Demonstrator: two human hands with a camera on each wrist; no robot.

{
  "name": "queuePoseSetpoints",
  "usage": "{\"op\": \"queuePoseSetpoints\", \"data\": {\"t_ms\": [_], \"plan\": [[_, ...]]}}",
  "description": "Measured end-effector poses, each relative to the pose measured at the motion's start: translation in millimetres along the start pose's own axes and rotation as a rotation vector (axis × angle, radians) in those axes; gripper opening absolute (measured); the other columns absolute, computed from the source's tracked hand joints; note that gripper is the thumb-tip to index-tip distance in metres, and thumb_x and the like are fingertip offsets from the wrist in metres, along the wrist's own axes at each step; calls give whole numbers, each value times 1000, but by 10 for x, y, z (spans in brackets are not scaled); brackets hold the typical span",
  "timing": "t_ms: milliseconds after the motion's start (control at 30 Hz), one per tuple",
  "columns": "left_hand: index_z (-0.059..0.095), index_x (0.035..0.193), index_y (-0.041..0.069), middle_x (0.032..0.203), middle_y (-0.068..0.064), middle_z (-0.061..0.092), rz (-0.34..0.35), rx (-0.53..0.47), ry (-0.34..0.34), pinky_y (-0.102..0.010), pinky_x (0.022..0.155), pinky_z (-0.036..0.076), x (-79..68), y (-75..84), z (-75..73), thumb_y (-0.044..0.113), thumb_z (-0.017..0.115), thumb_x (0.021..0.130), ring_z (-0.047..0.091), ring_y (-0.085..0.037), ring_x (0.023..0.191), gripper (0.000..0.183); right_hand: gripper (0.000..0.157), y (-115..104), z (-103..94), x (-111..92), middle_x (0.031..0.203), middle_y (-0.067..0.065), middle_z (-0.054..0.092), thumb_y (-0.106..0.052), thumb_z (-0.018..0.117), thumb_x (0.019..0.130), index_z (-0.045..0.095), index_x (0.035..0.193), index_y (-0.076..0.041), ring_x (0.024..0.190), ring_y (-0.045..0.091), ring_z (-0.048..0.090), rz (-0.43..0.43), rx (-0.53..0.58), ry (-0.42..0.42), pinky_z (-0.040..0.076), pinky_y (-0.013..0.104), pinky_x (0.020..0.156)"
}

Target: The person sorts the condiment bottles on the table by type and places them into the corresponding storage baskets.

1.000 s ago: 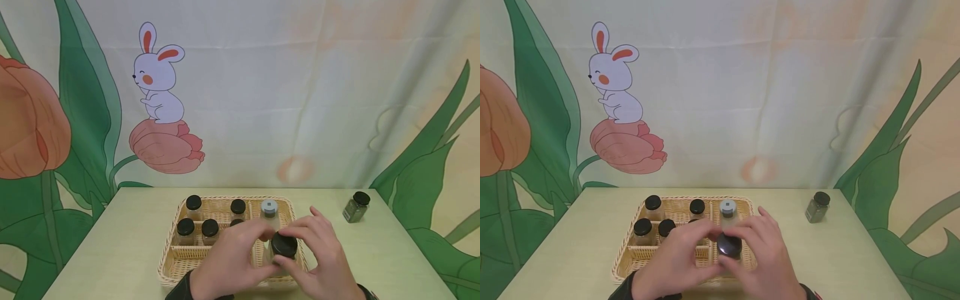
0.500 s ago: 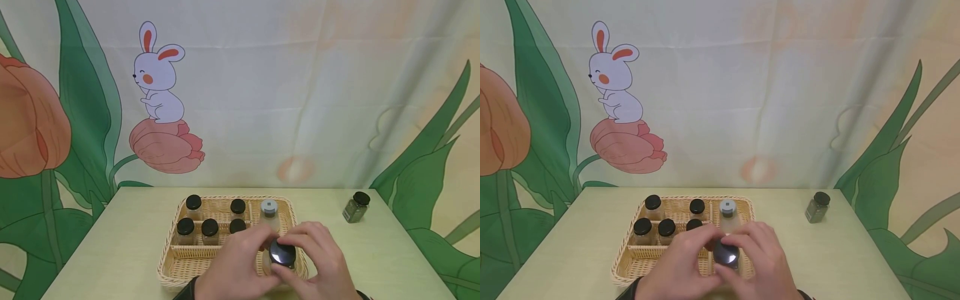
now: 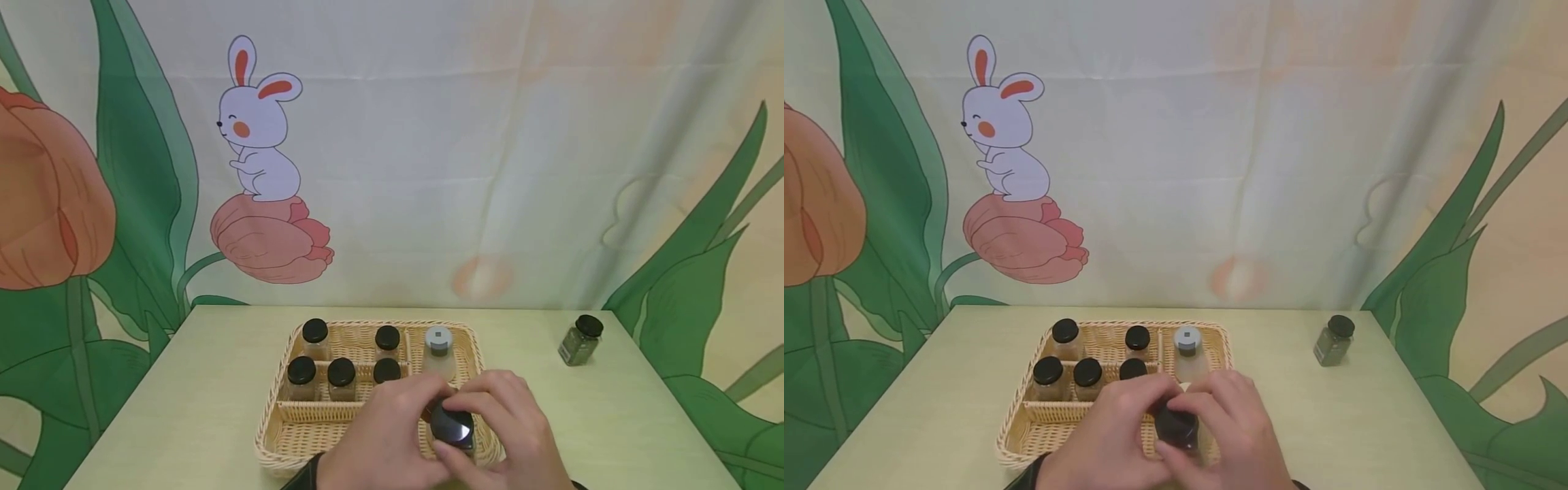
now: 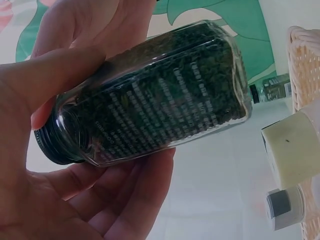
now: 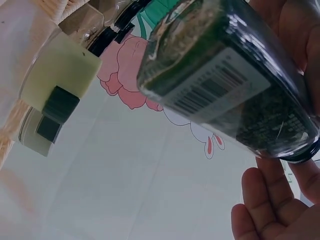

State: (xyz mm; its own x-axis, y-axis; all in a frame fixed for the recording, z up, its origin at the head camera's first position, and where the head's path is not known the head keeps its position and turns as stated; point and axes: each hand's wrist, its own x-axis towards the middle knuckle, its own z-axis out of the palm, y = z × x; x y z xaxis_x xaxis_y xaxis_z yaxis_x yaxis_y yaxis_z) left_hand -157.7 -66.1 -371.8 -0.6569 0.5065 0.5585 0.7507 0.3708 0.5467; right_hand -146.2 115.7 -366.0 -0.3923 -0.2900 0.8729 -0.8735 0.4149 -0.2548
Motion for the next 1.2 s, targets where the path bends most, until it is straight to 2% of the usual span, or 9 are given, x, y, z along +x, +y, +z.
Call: {"op": "queuePoseSetpoints", "data": {"t_ms": [267, 333, 467, 600, 767, 1033, 1200], "plan": [[59, 105, 24, 95, 19, 60, 16, 6, 2, -12, 76, 47, 4, -6, -28, 28, 81, 73, 56, 8, 88, 39, 37, -32, -22, 7, 101, -6, 61, -25, 88, 69, 70, 100, -15, 97, 11, 53, 39, -4, -50, 38, 23, 90], [58, 105, 24, 96, 18, 60, 18, 4, -2, -12, 77, 47, 2, -7, -42, 28, 80, 74, 57, 8, 88, 39, 36, -55, -32, 28, 102, -7, 61, -26, 87, 70, 71, 100, -15, 97, 10, 53, 44, -6, -57, 38, 22, 89], [58, 104, 25, 95, 19, 60, 14, -14, -10, -12, 76, 48, 2, -3, -73, 29, 80, 75, 57, 7, 88, 37, 34, -91, -44, 97, 100, -3, 61, -25, 85, 74, 71, 101, -11, 94, 11, 53, -16, 22, -34, 39, 23, 87], [58, 102, 24, 92, 19, 57, 47, 31, 14, -11, 74, 46, 9, 3, -112, 32, 80, 77, 54, 7, 83, 34, 32, -83, -50, 151, 98, 2, 61, -23, 82, 78, 70, 102, -6, 91, 14, 54, -100, 58, 1, 40, 25, 84], [59, 102, 23, 90, 18, 57, 89, 55, 54, -11, 71, 45, 21, 12, -155, 35, 77, 81, 52, 7, 80, 31, 32, -28, -46, 129, 99, 4, 62, -24, 79, 81, 71, 104, -4, 93, 16, 55, -129, 63, 9, 43, 24, 84], [62, 108, 23, 99, 18, 60, 62, 23, 66, -13, 76, 48, 15, 8, -244, 44, 76, 82, 56, 6, 87, 36, 37, 11, -82, 103, 103, 4, 63, -24, 80, 80, 71, 110, -5, 97, 16, 56, -95, 42, -9, 42, 21, 89], [62, 110, 23, 101, 16, 61, 22, 8, 50, -14, 77, 50, -8, -17, -340, 38, 81, 78, 60, 5, 90, 41, 39, -1, -119, 141, 103, 4, 63, -19, 82, 76, 71, 111, -5, 96, 15, 56, -65, 30, -3, 42, 20, 89]]}}
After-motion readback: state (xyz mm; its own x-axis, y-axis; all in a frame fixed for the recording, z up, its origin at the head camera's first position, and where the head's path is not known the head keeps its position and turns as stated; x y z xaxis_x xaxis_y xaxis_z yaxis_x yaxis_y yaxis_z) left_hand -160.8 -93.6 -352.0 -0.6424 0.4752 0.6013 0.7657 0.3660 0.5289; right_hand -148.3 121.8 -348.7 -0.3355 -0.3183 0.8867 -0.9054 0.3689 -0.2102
